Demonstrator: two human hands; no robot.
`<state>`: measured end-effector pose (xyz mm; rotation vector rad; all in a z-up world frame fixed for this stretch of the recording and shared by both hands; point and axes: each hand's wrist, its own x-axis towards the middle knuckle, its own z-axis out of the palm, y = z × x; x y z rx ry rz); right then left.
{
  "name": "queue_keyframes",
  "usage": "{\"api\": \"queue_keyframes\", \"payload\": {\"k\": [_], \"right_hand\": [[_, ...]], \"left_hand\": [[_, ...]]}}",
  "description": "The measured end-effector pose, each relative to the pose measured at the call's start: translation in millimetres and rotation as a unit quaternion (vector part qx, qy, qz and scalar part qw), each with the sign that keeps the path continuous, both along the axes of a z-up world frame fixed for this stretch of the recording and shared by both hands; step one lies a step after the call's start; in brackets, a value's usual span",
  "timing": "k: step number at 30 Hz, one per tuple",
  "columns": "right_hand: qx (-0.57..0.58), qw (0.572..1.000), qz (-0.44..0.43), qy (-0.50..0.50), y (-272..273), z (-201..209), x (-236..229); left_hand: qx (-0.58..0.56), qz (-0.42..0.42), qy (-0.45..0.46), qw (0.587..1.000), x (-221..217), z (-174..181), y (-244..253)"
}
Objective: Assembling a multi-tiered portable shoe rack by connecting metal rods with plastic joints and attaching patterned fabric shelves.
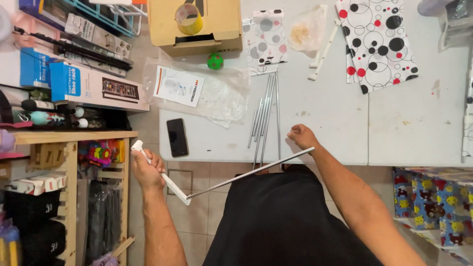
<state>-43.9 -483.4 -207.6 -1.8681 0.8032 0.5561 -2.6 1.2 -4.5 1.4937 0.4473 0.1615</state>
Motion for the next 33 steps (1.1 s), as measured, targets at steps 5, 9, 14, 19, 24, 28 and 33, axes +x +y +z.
{"api": "queue_keyframes", "payload": {"k": [5, 9, 14, 19, 24, 28, 33], "right_hand": [[0.153, 0.969, -0.195, 0.000, -13, 82, -14], [0.080, 0.931, -0.246, -0.258, -63, 166, -25], [-0.272, 0.877, 0.259, -0.300, -29, 255, -30], [-0.284, 0.792, 0.541, 0.002, 17, 244, -17], [-0.265, 0.897, 0.337, -0.106, -2, 217, -49], [-0.184, 0.947, 0.252, -0.075, -14, 208, -68], [0.162, 0.963, 0.216, 0.007, -7, 209, -70]], "left_hand": [[-0.036, -0.009, 0.004, 0.999, 2, -20, -13], [-0.044, -0.027, 0.010, 0.999, 14, -24, -33], [-0.087, -0.057, 0.005, 0.995, 69, -34, -87], [-0.120, -0.177, -0.028, 0.977, 108, -12, -162], [0.113, -0.316, -0.005, 0.942, 62, -9, -162], [0.141, -0.424, -0.014, 0.895, 30, -3, -153], [0.166, -0.443, -0.089, 0.877, 36, 24, -152]]}}
